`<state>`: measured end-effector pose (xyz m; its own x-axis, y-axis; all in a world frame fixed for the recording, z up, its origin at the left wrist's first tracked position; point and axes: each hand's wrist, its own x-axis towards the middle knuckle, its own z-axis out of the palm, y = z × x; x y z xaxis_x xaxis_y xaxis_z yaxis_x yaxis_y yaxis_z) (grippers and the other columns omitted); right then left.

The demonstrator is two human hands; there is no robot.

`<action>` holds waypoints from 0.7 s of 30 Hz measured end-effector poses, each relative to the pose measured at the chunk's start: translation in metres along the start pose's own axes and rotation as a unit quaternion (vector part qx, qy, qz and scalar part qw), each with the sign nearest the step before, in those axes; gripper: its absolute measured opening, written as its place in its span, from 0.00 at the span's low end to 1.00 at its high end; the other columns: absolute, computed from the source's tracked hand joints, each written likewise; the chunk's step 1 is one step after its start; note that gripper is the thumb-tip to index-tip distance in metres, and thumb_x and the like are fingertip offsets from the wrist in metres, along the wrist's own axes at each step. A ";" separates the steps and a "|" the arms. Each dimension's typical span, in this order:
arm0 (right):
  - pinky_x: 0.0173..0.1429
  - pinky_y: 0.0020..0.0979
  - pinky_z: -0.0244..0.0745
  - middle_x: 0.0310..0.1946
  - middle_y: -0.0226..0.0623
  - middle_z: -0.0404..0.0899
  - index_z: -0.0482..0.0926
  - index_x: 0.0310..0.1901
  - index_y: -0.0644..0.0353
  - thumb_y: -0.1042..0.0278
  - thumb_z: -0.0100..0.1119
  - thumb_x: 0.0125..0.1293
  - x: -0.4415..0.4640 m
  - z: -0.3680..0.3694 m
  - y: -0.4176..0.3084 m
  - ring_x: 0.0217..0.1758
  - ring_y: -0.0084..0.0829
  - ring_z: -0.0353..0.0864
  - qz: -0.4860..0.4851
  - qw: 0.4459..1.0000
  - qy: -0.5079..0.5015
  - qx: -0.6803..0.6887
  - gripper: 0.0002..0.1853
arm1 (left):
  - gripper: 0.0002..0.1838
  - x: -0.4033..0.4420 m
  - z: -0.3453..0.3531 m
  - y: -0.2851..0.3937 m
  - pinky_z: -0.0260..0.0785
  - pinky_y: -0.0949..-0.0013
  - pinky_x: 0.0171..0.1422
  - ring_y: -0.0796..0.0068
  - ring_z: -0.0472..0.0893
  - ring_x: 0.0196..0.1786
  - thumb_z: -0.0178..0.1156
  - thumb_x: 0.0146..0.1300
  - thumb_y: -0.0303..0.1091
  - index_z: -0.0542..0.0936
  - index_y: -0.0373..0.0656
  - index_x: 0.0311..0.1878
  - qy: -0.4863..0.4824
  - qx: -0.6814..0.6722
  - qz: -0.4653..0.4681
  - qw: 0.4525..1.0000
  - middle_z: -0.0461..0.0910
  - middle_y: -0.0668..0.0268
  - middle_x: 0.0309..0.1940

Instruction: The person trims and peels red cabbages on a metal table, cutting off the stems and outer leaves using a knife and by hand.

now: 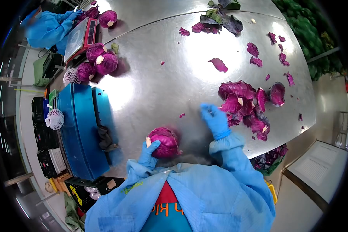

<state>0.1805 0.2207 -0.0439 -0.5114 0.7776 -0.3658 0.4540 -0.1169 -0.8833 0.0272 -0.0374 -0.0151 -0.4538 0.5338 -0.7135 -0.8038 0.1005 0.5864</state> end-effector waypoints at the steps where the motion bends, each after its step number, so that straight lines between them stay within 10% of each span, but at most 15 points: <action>1: 0.37 0.25 0.75 0.33 0.32 0.83 0.82 0.52 0.55 0.59 0.62 0.65 -0.017 0.011 -0.012 0.32 0.19 0.79 0.068 0.994 -0.056 0.062 0.16 | 0.39 -0.004 -0.001 0.007 0.66 0.52 0.70 0.58 0.72 0.64 0.68 0.57 0.32 0.60 0.42 0.70 -0.036 -0.056 -0.010 0.998 0.69 0.55 0.63; 9: 0.46 0.26 0.76 0.37 0.32 0.84 0.82 0.43 0.60 0.57 0.68 0.60 -0.051 0.059 -0.055 0.40 0.20 0.80 0.000 0.971 -0.190 0.148 0.16 | 0.43 -0.006 -0.021 0.010 0.53 0.45 0.77 0.53 0.64 0.71 0.68 0.57 0.40 0.56 0.44 0.72 -0.133 -0.200 -0.059 0.969 0.64 0.54 0.68; 12: 0.47 0.27 0.76 0.40 0.32 0.84 0.79 0.45 0.60 0.53 0.71 0.55 -0.055 0.044 -0.068 0.40 0.21 0.81 -0.060 0.975 -0.212 0.008 0.23 | 0.45 -0.002 -0.003 0.017 0.63 0.49 0.73 0.53 0.70 0.67 0.70 0.53 0.36 0.56 0.43 0.72 -0.154 -0.203 -0.038 0.966 0.66 0.53 0.66; 21: 0.35 0.33 0.78 0.32 0.37 0.79 0.79 0.51 0.54 0.58 0.68 0.58 -0.073 0.051 -0.070 0.30 0.35 0.82 -0.211 0.966 -0.045 -0.142 0.20 | 0.42 0.009 0.015 0.007 0.67 0.49 0.69 0.55 0.72 0.64 0.70 0.53 0.34 0.60 0.41 0.70 -0.122 -0.195 0.044 0.972 0.69 0.54 0.63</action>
<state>0.1491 0.1403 0.0298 -0.7503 0.6606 -0.0264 0.3669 0.3829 -0.8478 0.0233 -0.0193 -0.0110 -0.4606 0.7145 -0.5267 -0.8724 -0.2551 0.4169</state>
